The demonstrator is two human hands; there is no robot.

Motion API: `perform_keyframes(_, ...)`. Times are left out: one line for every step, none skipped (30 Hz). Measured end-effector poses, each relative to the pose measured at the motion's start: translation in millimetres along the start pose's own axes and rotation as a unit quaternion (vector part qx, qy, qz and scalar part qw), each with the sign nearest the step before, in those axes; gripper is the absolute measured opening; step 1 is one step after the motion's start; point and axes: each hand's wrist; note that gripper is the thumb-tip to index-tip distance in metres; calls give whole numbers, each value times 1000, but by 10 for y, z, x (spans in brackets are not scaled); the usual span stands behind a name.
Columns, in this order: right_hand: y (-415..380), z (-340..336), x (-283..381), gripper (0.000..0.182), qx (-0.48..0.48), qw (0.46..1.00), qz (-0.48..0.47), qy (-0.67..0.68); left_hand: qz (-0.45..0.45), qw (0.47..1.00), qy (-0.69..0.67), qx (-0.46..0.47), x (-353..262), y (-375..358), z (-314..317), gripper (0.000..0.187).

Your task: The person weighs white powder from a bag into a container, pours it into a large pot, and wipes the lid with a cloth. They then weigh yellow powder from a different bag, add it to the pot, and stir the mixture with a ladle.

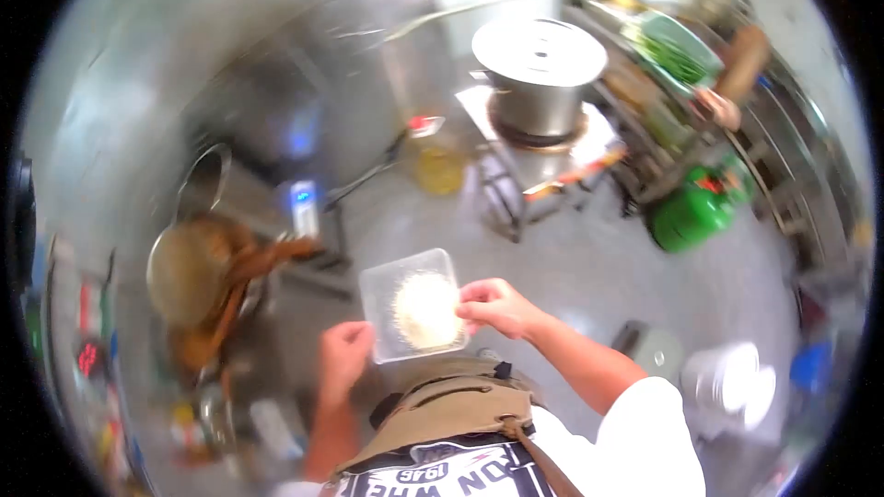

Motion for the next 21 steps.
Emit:
perform_keyframes(-44,-138,77,26,-42,999,-26,16,13,999,3,29,-195,144,181,17)
perform_keyframes(-88,-253,207,26,-70,996,-42,27,16,999,-4,44,-390,257,349,19)
perform_keyframes(-135,-389,297,26,-117,991,-59,33,24,996,-12,88,-551,442,520,20)
perform_keyframes(-160,-532,372,27,-158,984,-75,41,29,992,-19,125,-708,650,695,22)
perform_keyframes(-179,-659,454,27,-195,976,-89,48,33,986,-29,159,-872,847,868,24)
perform_keyframes(-210,-797,565,26,-231,965,-114,57,37,983,-18,177,-1044,1060,1116,27)
perform_keyframes(-243,-951,635,26,-259,955,-134,65,42,980,-10,194,-1230,1246,1357,29)
perform_keyframes(-266,-1113,709,26,-285,944,-152,71,58,977,-1,204,-1426,1439,1609,30)
perform_keyframes(-339,-1181,774,25,-325,926,-179,73,89,969,23,228,-1594,1590,1808,29)
perform_keyframes(-366,-1360,796,26,-340,915,-207,74,171,961,64,207,-1748,1839,2081,28)
perform_keyframes(-358,-1441,915,28,-366,900,-222,75,256,944,101,183,-1902,2096,2358,28)
perform_keyframes(-336,-1510,1047,29,-393,885,-237,76,286,932,119,189,-2104,2337,2610,27)
perform_keyframes(-311,-1675,1144,30,-409,874,-252,75,315,919,135,194,-2354,2589,2899,26)
perform_keyframes(-311,-1782,1230,32,-427,862,-265,74,364,905,133,175,-2606,2821,3126,25)
perform_keyframes(-275,-1873,1339,33,-442,849,-279,72,410,882,179,151,-2853,3100,3344,25)
perform_keyframes(-188,-1916,1455,34,-465,834,-289,70,413,872,212,157,-3068,3411,3536,26)
perform_keyframes(-135,-1979,1552,35,-486,820,-292,73,408,863,266,134,-3295,3679,3748,28)
perform_keyframes(-82,-2050,1636,36,-505,806,-298,77,414,852,295,127,-3481,3968,3976,31)
perform_keyframes(8,-2090,1751,38,-510,798,-311,83,460,834,285,103,-3662,4177,4170,29)
perform_keyframes(69,-2192,1816,39,-513,794,-317,79,451,822,332,102,-3825,4365,4359,26)
perform_keyframes(104,-2266,1839,40,-517,790,-321,80,473,807,339,102,-3917,4553,4524,25)
Point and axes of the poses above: each hand's wrist, its own y-axis towards the middle knuckle, its own z-axis out of the palm, x = y × z, and after that the axes turned 14 degrees about -z, right-handed
